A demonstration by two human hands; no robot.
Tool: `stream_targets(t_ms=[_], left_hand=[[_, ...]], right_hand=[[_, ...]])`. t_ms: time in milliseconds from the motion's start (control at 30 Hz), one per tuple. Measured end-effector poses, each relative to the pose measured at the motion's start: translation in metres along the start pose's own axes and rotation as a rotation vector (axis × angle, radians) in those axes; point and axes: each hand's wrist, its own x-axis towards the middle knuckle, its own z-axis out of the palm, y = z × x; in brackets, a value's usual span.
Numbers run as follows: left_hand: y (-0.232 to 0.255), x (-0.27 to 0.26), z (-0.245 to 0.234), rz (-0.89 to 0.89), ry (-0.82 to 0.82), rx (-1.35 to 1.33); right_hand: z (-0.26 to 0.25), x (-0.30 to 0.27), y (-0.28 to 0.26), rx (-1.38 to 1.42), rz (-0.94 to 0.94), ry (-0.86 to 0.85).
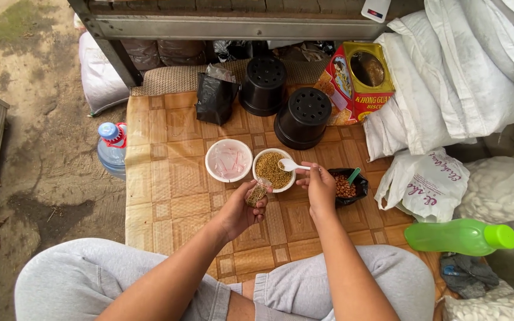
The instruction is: The person is using a small spoon to scoop seeds from bowls and fill small plastic bags.
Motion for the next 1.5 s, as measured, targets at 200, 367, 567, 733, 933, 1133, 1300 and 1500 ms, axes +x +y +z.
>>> stream_targets(t_ms=[200,367,567,733,933,1133,1300,1500], left_hand=[[0.001,0.003,-0.005,0.016,0.009,0.019],[0.001,0.002,-0.007,0.022,0.011,0.025],[0.000,0.004,-0.009,0.017,0.009,0.035],[0.000,0.000,-0.005,0.014,0.001,0.050],[0.005,-0.007,0.005,0.021,-0.022,0.018],[0.008,-0.012,0.012,0.024,-0.046,0.010],[0.005,-0.006,0.003,0.020,-0.058,0.016],[-0.001,0.000,-0.001,0.036,-0.039,0.033]], right_hand=[[-0.004,0.008,0.003,0.173,0.036,-0.168],[-0.002,-0.008,-0.016,0.187,0.012,-0.259],[-0.004,-0.015,-0.023,0.140,-0.046,-0.345],[-0.002,-0.021,-0.025,0.126,-0.087,-0.379],[0.005,-0.045,-0.062,0.121,-0.178,-0.449],[0.001,-0.043,-0.054,0.115,-0.198,-0.490],[-0.002,-0.027,-0.031,0.125,-0.214,-0.391],[-0.003,-0.020,-0.027,-0.172,-0.437,-0.107]])
